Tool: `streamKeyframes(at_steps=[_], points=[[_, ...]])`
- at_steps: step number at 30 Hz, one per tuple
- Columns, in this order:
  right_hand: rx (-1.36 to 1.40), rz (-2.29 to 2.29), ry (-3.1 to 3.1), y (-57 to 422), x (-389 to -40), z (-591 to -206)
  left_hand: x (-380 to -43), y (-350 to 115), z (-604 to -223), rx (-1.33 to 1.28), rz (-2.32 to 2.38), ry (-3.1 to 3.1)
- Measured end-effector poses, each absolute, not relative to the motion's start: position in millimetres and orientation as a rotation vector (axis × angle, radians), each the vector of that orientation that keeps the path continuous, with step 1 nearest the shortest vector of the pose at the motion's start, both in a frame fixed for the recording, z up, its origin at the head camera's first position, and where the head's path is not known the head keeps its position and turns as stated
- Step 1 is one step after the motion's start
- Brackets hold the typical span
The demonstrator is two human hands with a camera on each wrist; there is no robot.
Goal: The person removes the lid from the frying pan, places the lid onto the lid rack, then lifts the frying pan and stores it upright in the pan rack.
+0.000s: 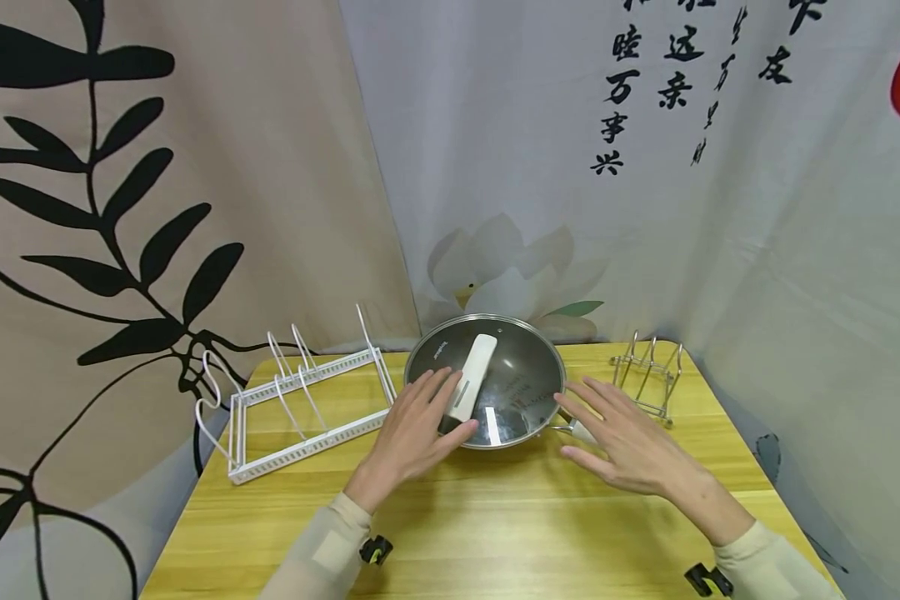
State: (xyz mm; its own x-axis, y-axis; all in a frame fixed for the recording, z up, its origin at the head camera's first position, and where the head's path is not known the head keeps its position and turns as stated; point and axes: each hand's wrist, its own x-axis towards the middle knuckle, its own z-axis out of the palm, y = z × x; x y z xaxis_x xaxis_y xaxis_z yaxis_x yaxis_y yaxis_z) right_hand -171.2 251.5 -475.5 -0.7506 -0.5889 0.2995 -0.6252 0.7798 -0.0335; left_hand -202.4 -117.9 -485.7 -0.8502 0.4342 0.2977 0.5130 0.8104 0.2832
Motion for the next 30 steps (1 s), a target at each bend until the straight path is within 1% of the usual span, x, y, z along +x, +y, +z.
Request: streamKeyframes(at_steps=[30], points=[[0.926,0.203,-2.721,275.0,-173.2,-477.6,-224.5,-104.1,-484.8,-0.759,-0.522,-2.759]])
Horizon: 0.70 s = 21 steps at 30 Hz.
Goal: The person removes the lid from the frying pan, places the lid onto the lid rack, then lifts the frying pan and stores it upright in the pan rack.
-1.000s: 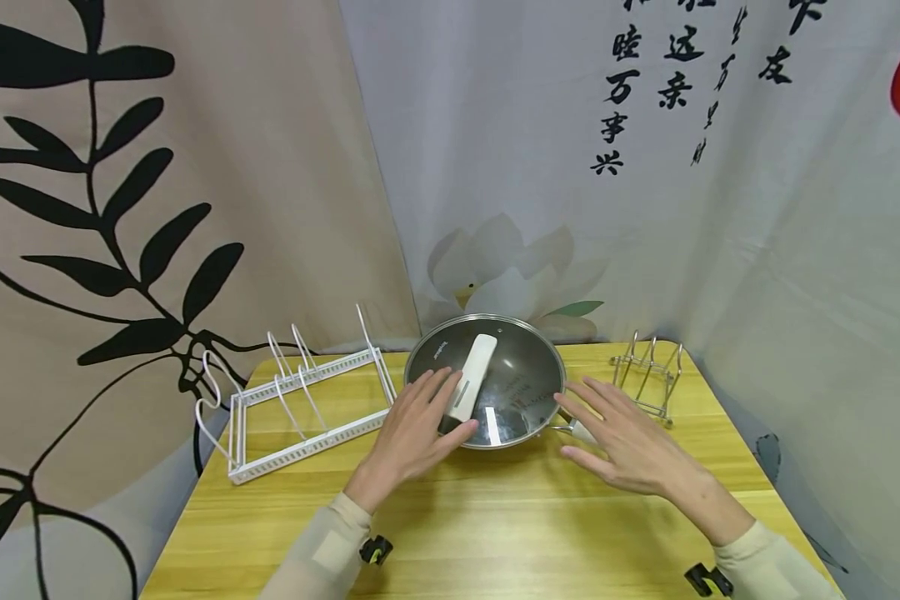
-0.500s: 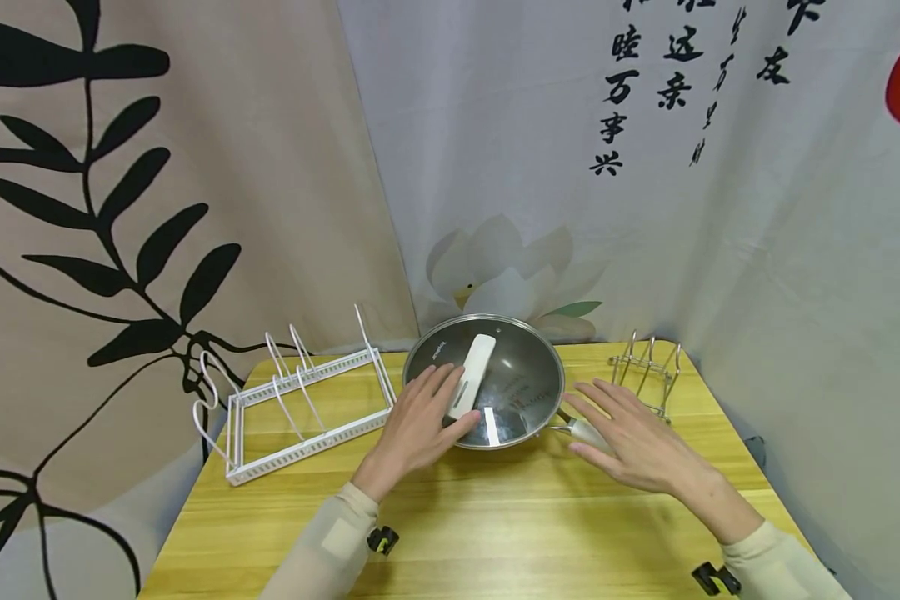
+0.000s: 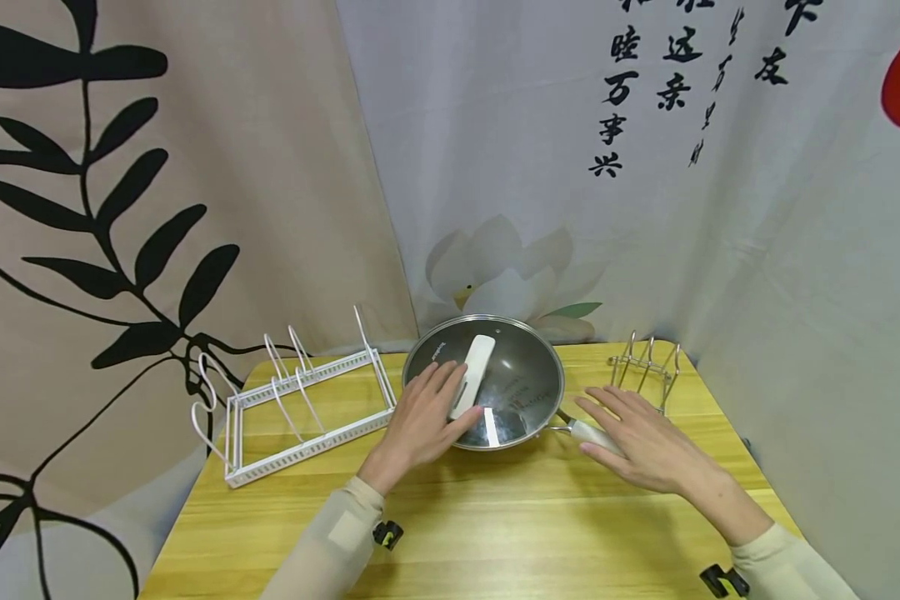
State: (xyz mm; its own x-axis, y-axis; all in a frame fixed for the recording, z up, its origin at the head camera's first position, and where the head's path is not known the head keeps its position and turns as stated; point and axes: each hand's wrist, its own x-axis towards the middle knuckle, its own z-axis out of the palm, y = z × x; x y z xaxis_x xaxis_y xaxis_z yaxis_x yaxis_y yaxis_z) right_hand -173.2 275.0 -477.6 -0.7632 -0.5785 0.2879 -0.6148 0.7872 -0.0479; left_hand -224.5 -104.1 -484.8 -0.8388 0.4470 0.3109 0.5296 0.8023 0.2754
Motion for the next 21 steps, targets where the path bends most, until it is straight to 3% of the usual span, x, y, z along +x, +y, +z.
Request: streamKeyframes(at_steps=[21], points=[[0.823,0.460,-2.923,293.4,-177.4,-475.7,-233.4,-99.4,-486.0,-0.761,-0.562,-2.749]])
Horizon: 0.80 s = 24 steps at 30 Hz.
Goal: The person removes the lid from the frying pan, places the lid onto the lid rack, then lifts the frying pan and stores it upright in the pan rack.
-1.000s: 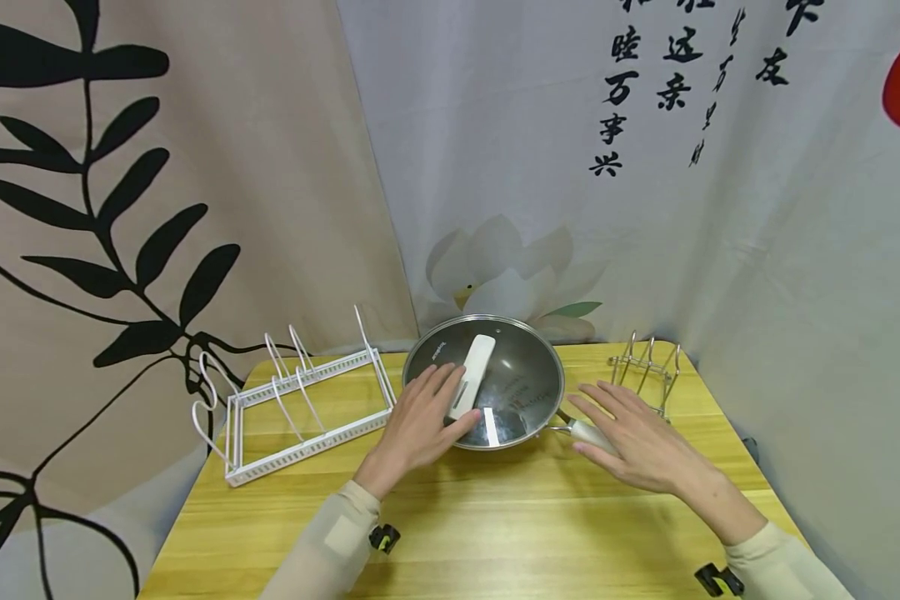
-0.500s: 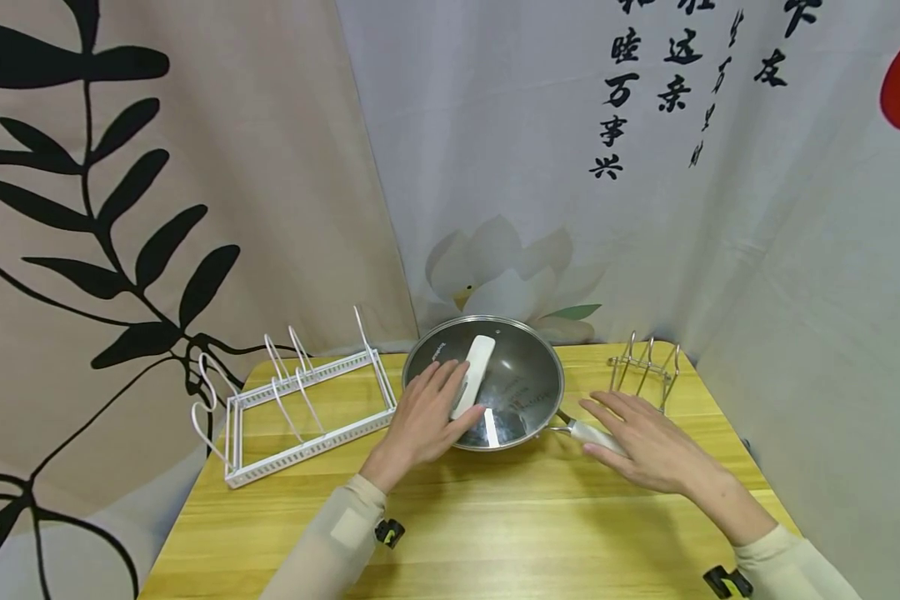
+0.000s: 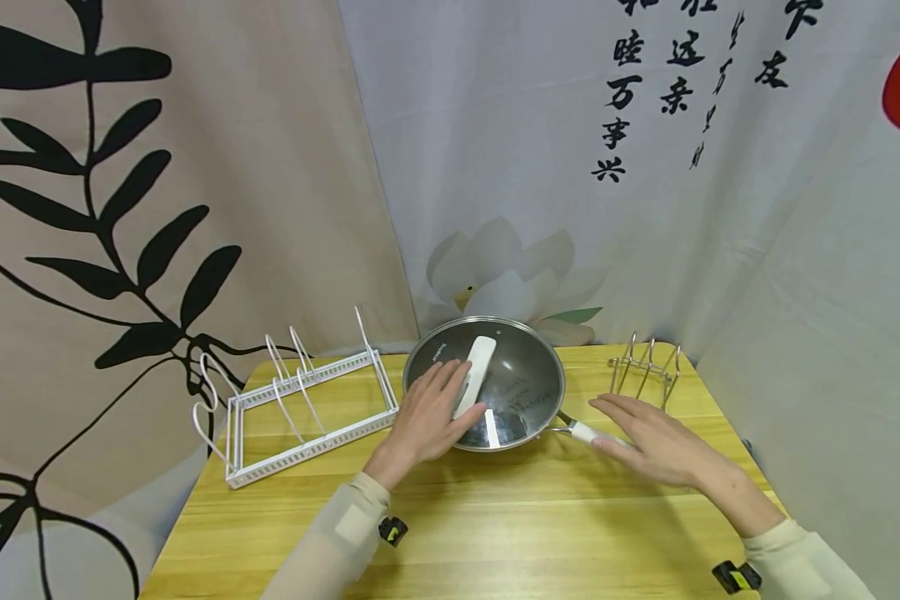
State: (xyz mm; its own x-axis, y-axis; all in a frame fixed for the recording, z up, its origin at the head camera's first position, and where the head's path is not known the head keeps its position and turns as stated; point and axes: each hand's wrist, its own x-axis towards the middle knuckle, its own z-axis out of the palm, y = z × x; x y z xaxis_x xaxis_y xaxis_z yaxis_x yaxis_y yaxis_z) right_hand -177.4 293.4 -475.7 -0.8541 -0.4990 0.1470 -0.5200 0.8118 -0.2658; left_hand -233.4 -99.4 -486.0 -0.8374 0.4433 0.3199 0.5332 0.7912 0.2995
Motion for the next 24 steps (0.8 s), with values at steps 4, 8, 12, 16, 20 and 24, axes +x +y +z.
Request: streamKeyframes(at_steps=[4,8,12,16,20,24], points=[[0.784,0.526,-2.977,296.2,-179.7,-475.7,-233.1,-97.2,-485.4,-0.755,-0.549,-2.750],[0.751,0.591,-3.032,298.7,-181.1,-474.6,-234.0,-95.3,-485.4,-0.748,-0.532,-2.753],[0.741,0.652,-3.071,301.3,-182.3,-473.5,-234.9,-93.4,-484.5,-0.731,-0.533,-2.743],[0.738,0.700,-3.091,303.4,-183.8,-473.3,-234.7,-91.8,-482.0,-0.697,-0.557,-2.738],[0.729,0.745,-3.103,304.7,-184.8,-474.1,-235.4,-90.7,-480.7,-0.649,-0.609,-2.729],[0.735,0.792,-3.110,306.7,-186.0,-474.6,-237.1,-89.4,-480.8,-0.608,-0.661,-2.737]])
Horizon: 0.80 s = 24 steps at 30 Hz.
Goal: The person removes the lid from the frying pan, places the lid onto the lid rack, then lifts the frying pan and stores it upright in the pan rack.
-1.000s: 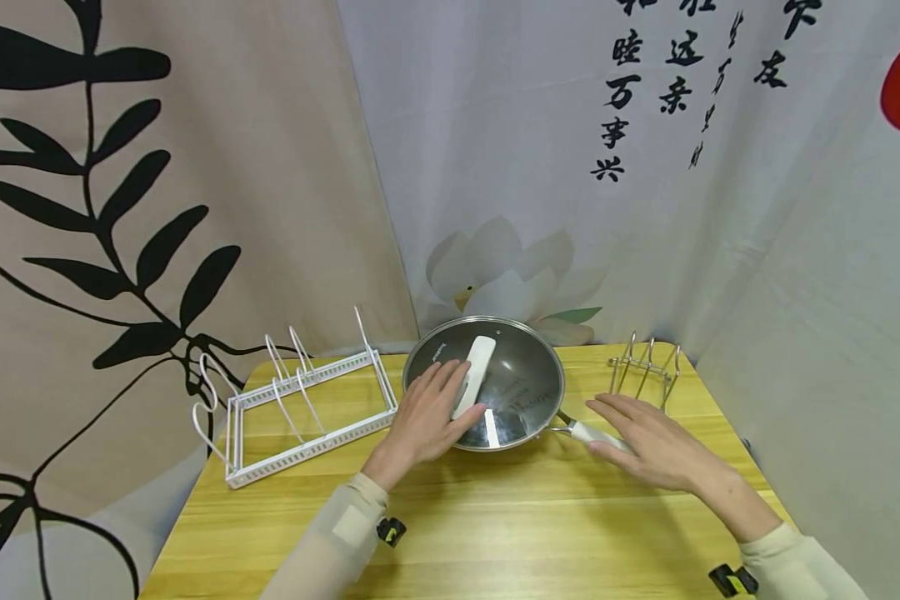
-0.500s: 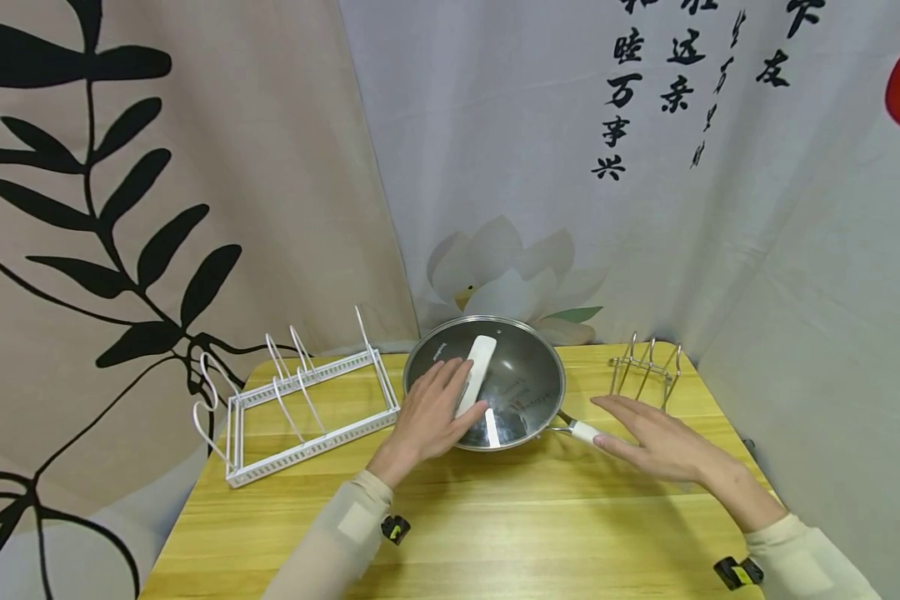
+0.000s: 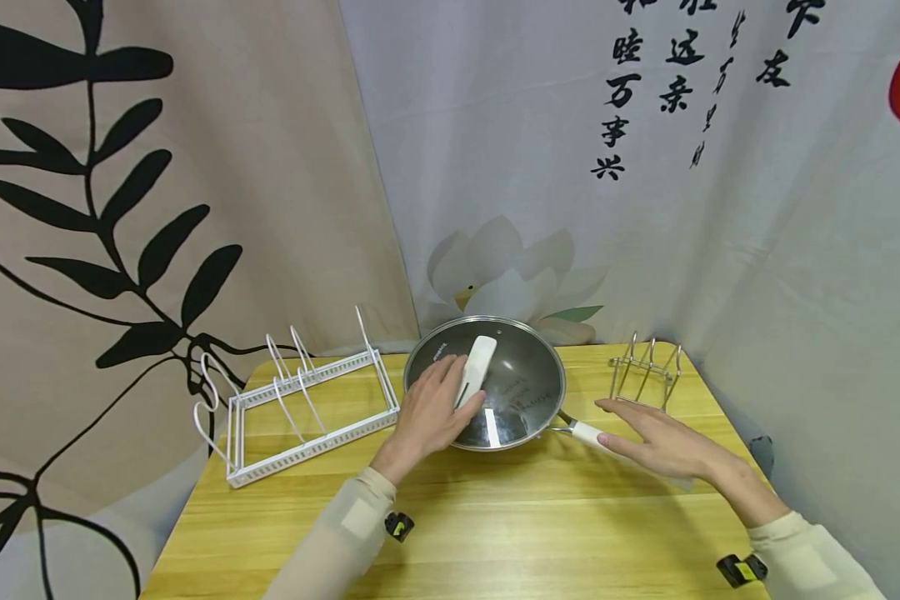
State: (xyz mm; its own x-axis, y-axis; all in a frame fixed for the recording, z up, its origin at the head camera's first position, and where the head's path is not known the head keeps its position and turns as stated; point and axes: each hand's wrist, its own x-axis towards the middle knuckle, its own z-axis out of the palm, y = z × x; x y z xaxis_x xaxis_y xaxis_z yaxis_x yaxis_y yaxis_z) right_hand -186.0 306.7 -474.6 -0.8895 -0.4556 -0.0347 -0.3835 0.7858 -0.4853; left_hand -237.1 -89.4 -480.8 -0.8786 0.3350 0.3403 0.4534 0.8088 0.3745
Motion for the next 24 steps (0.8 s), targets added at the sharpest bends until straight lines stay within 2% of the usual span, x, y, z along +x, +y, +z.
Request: streamKeyframes(at_steps=[24], points=[[-0.581,-0.890,2.604,313.5,-190.9,-478.8,-241.1,-78.4,-483.1,-0.413,-0.697,-2.823]])
